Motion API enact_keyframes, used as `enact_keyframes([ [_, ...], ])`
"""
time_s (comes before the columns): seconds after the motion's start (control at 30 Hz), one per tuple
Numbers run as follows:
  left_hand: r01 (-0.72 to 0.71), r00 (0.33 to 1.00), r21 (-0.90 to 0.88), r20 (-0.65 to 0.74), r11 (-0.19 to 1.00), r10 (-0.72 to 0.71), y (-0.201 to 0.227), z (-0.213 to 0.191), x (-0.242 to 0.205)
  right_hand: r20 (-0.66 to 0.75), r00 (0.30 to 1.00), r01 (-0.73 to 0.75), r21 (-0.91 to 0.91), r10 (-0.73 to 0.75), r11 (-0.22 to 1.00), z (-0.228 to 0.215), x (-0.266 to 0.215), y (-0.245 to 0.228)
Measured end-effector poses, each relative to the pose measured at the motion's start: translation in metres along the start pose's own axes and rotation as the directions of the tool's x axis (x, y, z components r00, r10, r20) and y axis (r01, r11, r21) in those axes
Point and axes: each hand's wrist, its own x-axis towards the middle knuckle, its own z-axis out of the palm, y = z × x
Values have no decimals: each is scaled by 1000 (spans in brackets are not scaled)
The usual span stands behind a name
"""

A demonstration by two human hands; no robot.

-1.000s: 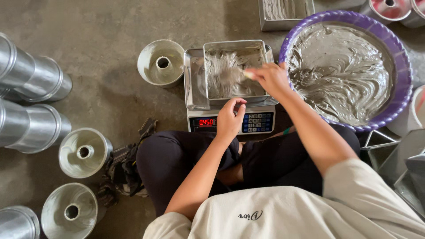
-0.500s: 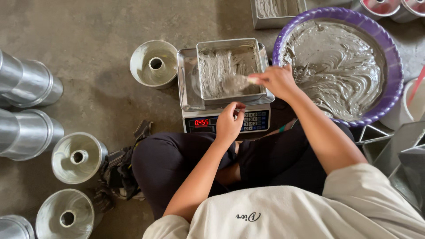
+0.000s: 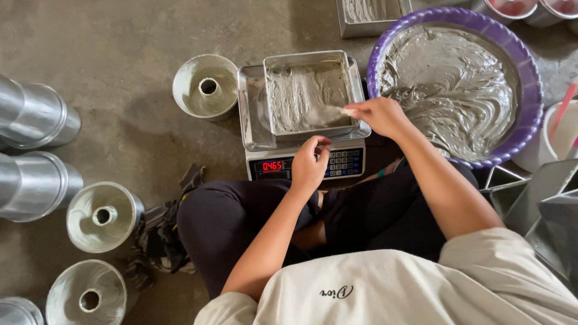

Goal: The person scoops a grey paste from a purple basin into a metal tray on a digital scale, levels it with a spatula, and transfers it to a larger container. This process is repeated multiple times.

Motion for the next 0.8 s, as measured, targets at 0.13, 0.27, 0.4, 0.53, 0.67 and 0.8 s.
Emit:
enact_keyframes([
  [0.13,-26,999,-11,23,1000,26,0,5,2,-219,938,208,-269,-270,940,-2,-3,6],
  [0.27,-37,999,3,5,999,37,1,5,3,-427,877,139,-215,-221,967,13,46,-4],
  [0.4,-37,999,6,-17,999,37,-2,-4,2,-502,858,48,-139,-113,989,16,62,-10],
  [0.53,-29,999,-27,-24,999,29,-5,-7,5,-131,965,-217,84,227,973,8,18,-8],
  [0.67,-28,1000,-38,-9,999,28,-6,-2,8,-168,986,-12,-121,-8,993,-3,-27,0],
  [0.8,-41,999,-69,-9,997,40,-3,-1,8,-346,933,30,-199,-99,980,1,0,0],
])
